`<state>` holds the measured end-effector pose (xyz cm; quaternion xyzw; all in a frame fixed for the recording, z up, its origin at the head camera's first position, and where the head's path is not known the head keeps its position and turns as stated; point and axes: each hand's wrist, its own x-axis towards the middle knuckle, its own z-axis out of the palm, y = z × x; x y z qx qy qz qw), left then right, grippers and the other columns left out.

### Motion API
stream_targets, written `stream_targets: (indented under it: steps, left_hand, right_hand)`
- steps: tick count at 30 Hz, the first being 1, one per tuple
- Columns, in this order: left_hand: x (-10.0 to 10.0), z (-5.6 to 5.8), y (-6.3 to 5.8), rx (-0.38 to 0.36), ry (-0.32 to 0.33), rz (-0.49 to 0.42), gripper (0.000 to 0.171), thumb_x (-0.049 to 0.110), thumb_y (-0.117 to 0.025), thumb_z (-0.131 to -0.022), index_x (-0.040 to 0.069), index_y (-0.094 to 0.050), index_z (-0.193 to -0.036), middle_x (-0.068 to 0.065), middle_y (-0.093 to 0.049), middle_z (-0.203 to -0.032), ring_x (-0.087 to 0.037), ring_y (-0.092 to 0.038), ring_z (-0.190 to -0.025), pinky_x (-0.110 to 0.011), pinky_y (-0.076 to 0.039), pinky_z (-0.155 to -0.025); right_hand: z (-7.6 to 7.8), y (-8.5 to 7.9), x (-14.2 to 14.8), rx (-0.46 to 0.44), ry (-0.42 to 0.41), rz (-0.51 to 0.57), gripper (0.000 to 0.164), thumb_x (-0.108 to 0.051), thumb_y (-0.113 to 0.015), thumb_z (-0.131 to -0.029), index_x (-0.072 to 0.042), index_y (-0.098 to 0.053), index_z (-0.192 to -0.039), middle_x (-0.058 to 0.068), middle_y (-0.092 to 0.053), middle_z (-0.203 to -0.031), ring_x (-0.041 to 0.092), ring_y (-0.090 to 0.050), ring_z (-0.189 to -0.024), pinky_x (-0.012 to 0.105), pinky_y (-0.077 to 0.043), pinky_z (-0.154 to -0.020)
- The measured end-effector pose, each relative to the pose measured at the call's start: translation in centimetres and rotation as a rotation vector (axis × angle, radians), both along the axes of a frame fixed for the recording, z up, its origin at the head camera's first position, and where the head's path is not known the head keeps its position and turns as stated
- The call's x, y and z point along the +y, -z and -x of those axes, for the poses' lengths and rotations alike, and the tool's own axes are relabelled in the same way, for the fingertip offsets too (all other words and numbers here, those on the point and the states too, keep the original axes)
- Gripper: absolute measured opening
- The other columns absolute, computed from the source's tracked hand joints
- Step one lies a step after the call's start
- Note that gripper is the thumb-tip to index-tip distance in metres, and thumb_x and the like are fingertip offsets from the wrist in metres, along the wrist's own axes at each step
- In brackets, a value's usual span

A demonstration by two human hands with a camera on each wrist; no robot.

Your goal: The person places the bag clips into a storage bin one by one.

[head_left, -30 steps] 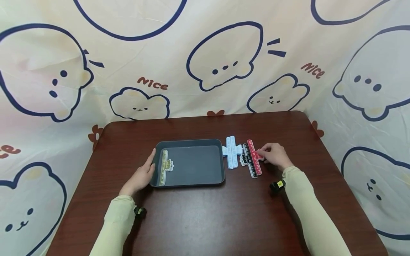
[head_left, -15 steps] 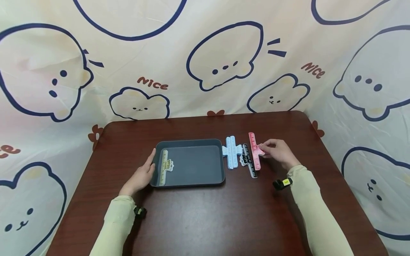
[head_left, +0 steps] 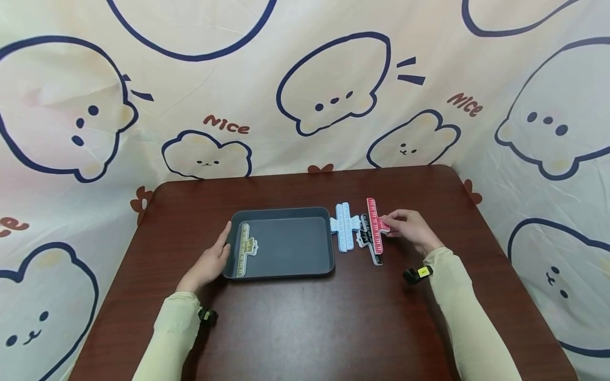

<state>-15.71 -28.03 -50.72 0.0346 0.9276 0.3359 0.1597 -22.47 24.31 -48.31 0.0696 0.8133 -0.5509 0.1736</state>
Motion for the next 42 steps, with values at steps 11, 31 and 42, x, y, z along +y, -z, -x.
stream_targets:
  steps: [11, 31, 42]
  left_hand:
    - [0.2, 0.0, -0.3, 0.015, 0.010, 0.004, 0.065, 0.024, -0.031, -0.115, 0.022, 0.007, -0.168, -0.038, -0.045, -0.150, -0.038, -0.064, -0.112, -0.059, -0.046, -0.102]
    - [0.0, -0.1, -0.3, 0.018, 0.000, -0.020, 0.065, 0.023, -0.030, -0.115, 0.022, 0.006, -0.168, -0.031, -0.020, -0.167, -0.051, -0.042, -0.144, -0.067, -0.035, -0.115]
    - [0.0, -0.2, -0.1, 0.019, 0.000, -0.023, 0.064, 0.024, -0.029, -0.115, 0.023, 0.007, -0.168, -0.031, -0.021, -0.166, -0.049, -0.053, -0.135, -0.065, -0.039, -0.113]
  right_hand:
    - [0.0, -1.0, -0.7, 0.003, -0.027, 0.075, 0.042, -0.026, -0.068, -0.102, 0.005, -0.063, -0.130, 0.025, -0.060, -0.142, 0.019, -0.073, -0.093, 0.044, -0.057, -0.099]
    - [0.5, -1.6, -3.2, -0.007, -0.027, 0.078, 0.040, -0.026, -0.071, -0.100, 0.002, -0.066, -0.128, 0.022, -0.061, -0.142, 0.024, -0.072, -0.098, 0.038, -0.060, -0.094]
    - [0.8, -1.9, -5.0, 0.013, -0.047, 0.087, 0.039, -0.026, -0.072, -0.100, 0.001, -0.068, -0.127, 0.022, -0.063, -0.137, 0.028, -0.073, -0.102, 0.035, -0.060, -0.092]
